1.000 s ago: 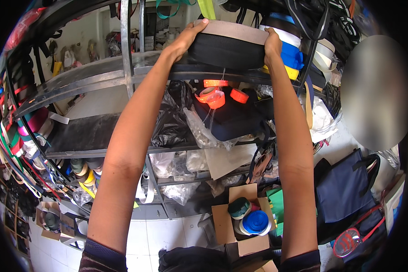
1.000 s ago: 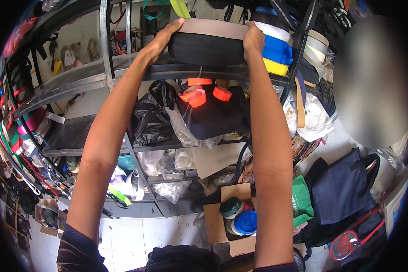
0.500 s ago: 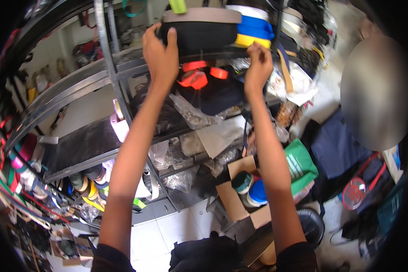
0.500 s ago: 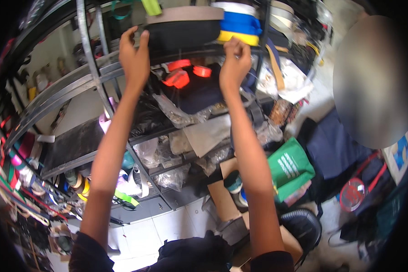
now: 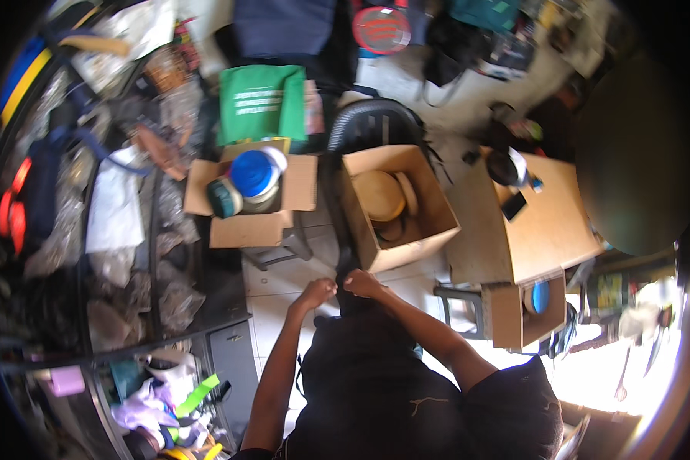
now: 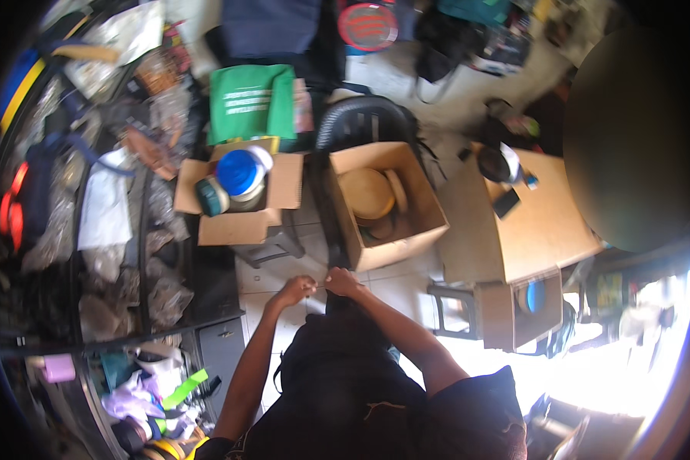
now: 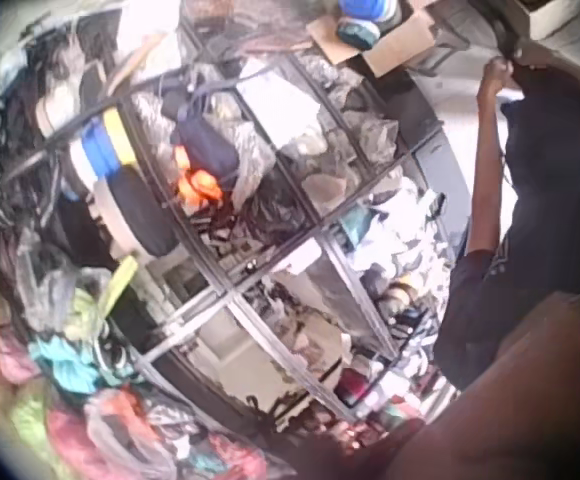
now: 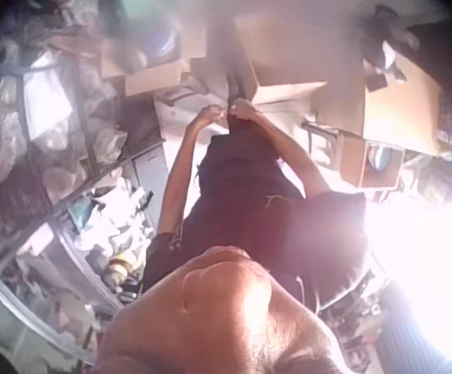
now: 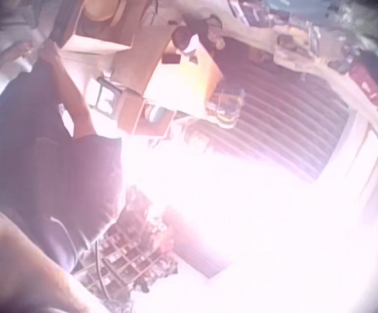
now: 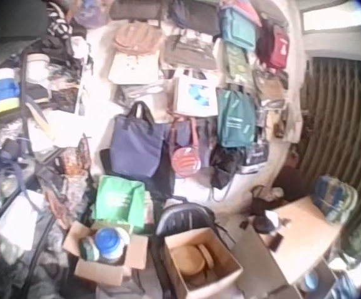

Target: The person picks up rolls of colored webbing from a box on a chair and places them one by one onto a metal storage shelf.

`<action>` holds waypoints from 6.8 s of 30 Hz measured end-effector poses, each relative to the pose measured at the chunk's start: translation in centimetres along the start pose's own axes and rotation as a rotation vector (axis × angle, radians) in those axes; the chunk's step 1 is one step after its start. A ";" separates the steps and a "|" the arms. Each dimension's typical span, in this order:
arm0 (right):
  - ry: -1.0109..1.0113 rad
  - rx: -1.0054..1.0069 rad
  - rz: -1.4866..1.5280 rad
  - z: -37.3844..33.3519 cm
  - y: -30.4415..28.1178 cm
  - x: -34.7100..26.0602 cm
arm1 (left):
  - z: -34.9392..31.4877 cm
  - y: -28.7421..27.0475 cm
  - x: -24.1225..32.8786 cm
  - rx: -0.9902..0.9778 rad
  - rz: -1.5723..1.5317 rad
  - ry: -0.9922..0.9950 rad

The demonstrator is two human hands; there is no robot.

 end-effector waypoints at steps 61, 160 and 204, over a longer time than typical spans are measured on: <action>0.289 0.388 0.762 5.8 -29.7 33.1 | 38.4 18.2 6.8 0.399 -1.366 -0.527; -1.184 0.388 0.927 -0.2 -41.9 -84.4 | -47.3 -58.2 45.2 2.337 0.687 0.002; 0.158 0.357 0.569 4.0 -10.3 24.4 | 20.6 16.0 6.8 0.185 -0.711 -0.283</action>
Point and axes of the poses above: each hand's wrist, its own z-axis towards the middle knuckle, its own y-axis out of the palm, x = y × z, the point moved 1 cm from there along z, towards the middle knuckle, and after that the axes turned 10 degrees about -z, right-handed, at the moved point
